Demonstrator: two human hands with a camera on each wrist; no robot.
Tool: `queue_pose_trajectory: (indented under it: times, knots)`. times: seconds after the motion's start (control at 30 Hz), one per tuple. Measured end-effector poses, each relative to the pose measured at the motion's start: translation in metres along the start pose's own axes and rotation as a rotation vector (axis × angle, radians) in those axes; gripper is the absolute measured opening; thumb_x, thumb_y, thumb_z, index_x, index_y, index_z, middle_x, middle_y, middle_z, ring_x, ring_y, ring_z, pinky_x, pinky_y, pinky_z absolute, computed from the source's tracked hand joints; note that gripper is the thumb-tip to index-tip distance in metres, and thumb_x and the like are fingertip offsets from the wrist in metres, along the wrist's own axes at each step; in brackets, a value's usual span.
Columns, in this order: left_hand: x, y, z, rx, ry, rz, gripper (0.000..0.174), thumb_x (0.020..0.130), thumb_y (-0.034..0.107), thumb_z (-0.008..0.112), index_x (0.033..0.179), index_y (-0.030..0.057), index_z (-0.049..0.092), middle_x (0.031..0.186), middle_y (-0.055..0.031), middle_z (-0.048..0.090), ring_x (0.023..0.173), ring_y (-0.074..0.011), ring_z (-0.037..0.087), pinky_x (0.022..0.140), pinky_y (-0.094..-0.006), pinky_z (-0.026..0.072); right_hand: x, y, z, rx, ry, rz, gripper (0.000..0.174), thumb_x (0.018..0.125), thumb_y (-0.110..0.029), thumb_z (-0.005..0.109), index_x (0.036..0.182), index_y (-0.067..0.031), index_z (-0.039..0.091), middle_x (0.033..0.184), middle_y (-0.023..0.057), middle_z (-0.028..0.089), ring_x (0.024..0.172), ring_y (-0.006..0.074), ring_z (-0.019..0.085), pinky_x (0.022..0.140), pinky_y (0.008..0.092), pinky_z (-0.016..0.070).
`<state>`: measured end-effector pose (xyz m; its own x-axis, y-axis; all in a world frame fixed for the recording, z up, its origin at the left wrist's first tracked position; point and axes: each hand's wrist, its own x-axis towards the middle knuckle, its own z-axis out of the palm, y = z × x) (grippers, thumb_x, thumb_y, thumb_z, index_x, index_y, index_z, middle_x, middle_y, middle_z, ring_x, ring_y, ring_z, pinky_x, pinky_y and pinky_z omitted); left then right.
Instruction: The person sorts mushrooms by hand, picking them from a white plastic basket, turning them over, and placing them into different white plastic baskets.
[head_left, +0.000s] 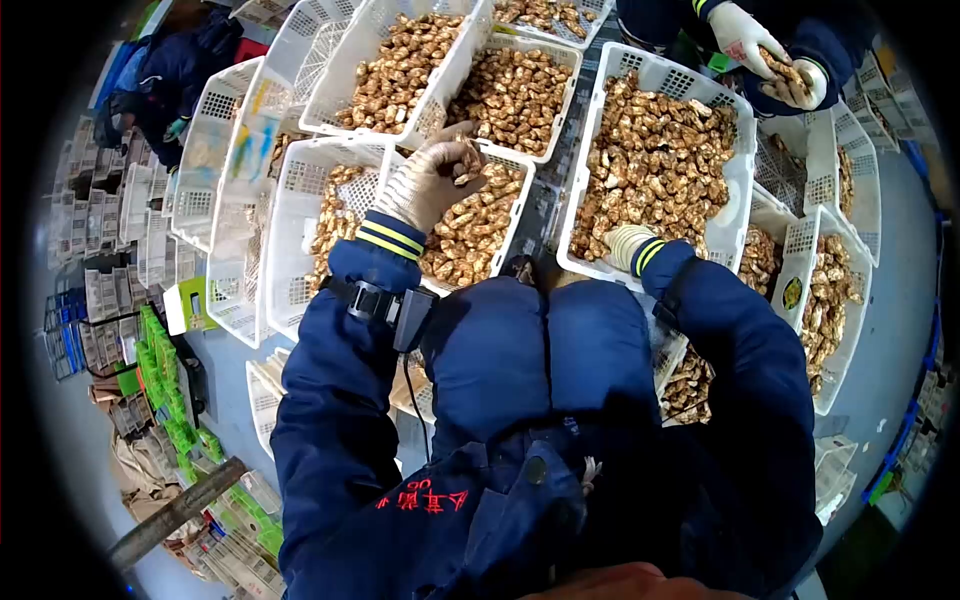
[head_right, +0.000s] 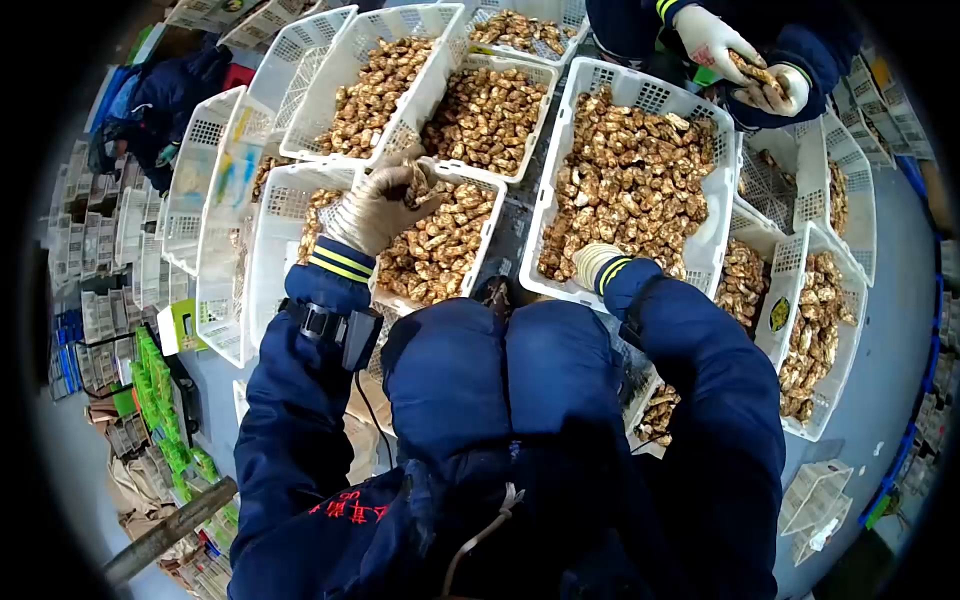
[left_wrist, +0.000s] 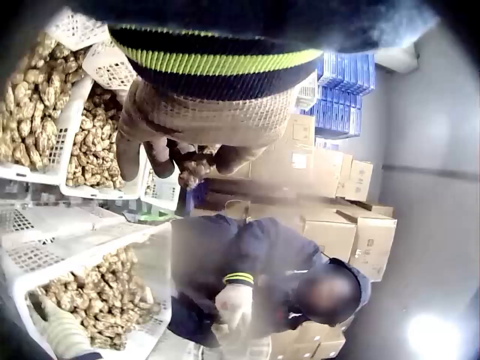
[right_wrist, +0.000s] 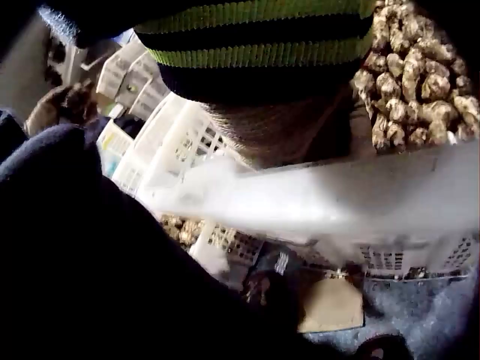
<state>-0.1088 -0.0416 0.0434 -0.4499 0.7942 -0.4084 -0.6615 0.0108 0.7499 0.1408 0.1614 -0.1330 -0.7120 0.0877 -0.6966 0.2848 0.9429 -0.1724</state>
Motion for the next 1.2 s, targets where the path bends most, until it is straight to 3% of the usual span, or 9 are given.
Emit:
queue_pose_trajectory:
  times: [0.1,0.3,0.47,0.5,0.63,0.7,0.83,1.1,1.2]
  knots:
    - [-0.023,0.003,0.039,-0.302,0.014,0.021,0.036,0.081,0.015,0.065,0.115,0.0081,0.057,0.096,-0.0085,0.058,0.092,-0.0220,0.056,0.092,-0.0546,0.0431,0.002,-0.002,-0.003,-0.053,-0.025,0.027,0.040,0.080,-0.039,0.060,0.100,-0.0051,0.064,0.092,0.0184,0.066,0.091,0.0357,0.062,0.079,0.0430,0.0501]
    - [-0.030,-0.076,0.088,-0.367,0.160,-0.090,0.034,0.085,0.025,0.063,0.115,0.0112,0.058,0.066,0.0055,0.042,0.060,-0.0094,0.044,0.069,-0.0326,0.0521,-0.032,0.034,-0.025,0.410,0.266,0.024,0.043,0.078,-0.042,0.059,0.102,-0.0070,0.067,0.094,0.0193,0.066,0.090,0.0331,0.063,0.081,0.0394,0.0489]
    - [-0.009,-0.135,0.095,-0.342,0.137,-0.144,0.045,0.088,0.022,0.057,0.129,0.0061,0.047,0.102,-0.0069,0.055,0.090,-0.0211,0.055,0.089,-0.0436,0.0472,-0.071,0.033,-0.041,1.144,0.372,-0.076,0.035,0.090,-0.027,0.057,0.111,0.0009,0.060,0.094,0.0093,0.067,0.083,0.0202,0.063,0.077,0.0317,0.0491]
    - [-0.011,-0.133,0.095,-0.298,0.110,-0.122,0.045,0.089,0.022,0.056,0.130,0.0074,0.046,0.105,-0.0053,0.056,0.095,-0.0201,0.055,0.090,-0.0438,0.0458,-0.069,0.035,-0.039,0.978,0.528,-0.175,0.037,0.091,-0.026,0.057,0.113,0.0028,0.057,0.092,0.0084,0.065,0.077,0.0174,0.062,0.073,0.0298,0.0501]
    - [-0.009,-0.128,0.095,-0.301,0.048,-0.245,0.049,0.089,0.032,0.058,0.133,0.0170,0.043,0.107,-0.0016,0.057,0.098,-0.0184,0.055,0.087,-0.0439,0.0459,-0.099,0.002,-0.071,1.352,0.358,-0.244,0.043,0.091,-0.033,0.057,0.118,-0.0001,0.056,0.102,0.0078,0.064,0.092,0.0166,0.061,0.082,0.0289,0.0490]
    - [-0.019,-0.116,0.101,-0.335,0.043,-0.319,0.048,0.089,0.033,0.057,0.132,0.0167,0.043,0.106,-0.0028,0.057,0.095,-0.0204,0.058,0.087,-0.0456,0.0465,-0.088,0.009,-0.076,1.162,0.522,-0.333,0.047,0.090,-0.036,0.058,0.119,0.0001,0.056,0.105,0.0089,0.064,0.093,0.0180,0.061,0.084,0.0310,0.0484]
    - [-0.008,-0.129,0.096,-0.385,0.033,-0.133,0.047,0.087,0.020,0.060,0.129,0.0068,0.043,0.104,-0.0088,0.057,0.090,-0.0230,0.060,0.087,-0.0410,0.0510,-0.028,0.056,-0.068,0.844,0.706,0.061,0.045,0.087,-0.034,0.055,0.121,-0.0051,0.056,0.112,0.0179,0.063,0.104,0.0268,0.060,0.089,0.0334,0.0459]
    - [0.003,-0.127,0.087,-0.233,0.287,-0.059,0.044,0.084,0.012,0.058,0.126,0.0079,0.049,0.106,-0.0089,0.057,0.092,-0.0191,0.055,0.078,-0.0346,0.0493,0.060,0.047,-0.047,0.272,0.471,0.430,0.061,0.078,-0.032,0.065,0.132,-0.0146,0.043,0.122,0.0156,0.055,0.117,0.0365,0.049,0.098,0.0416,0.0405]
    - [0.009,-0.129,0.082,-0.272,0.303,-0.024,0.044,0.083,0.013,0.059,0.125,0.0066,0.049,0.100,-0.0077,0.059,0.085,-0.0173,0.058,0.073,-0.0314,0.0510,0.021,0.015,-0.088,0.319,0.120,0.477,0.070,0.074,-0.035,0.069,0.136,-0.0206,0.039,0.123,0.0109,0.057,0.113,0.0309,0.054,0.094,0.0452,0.0424]
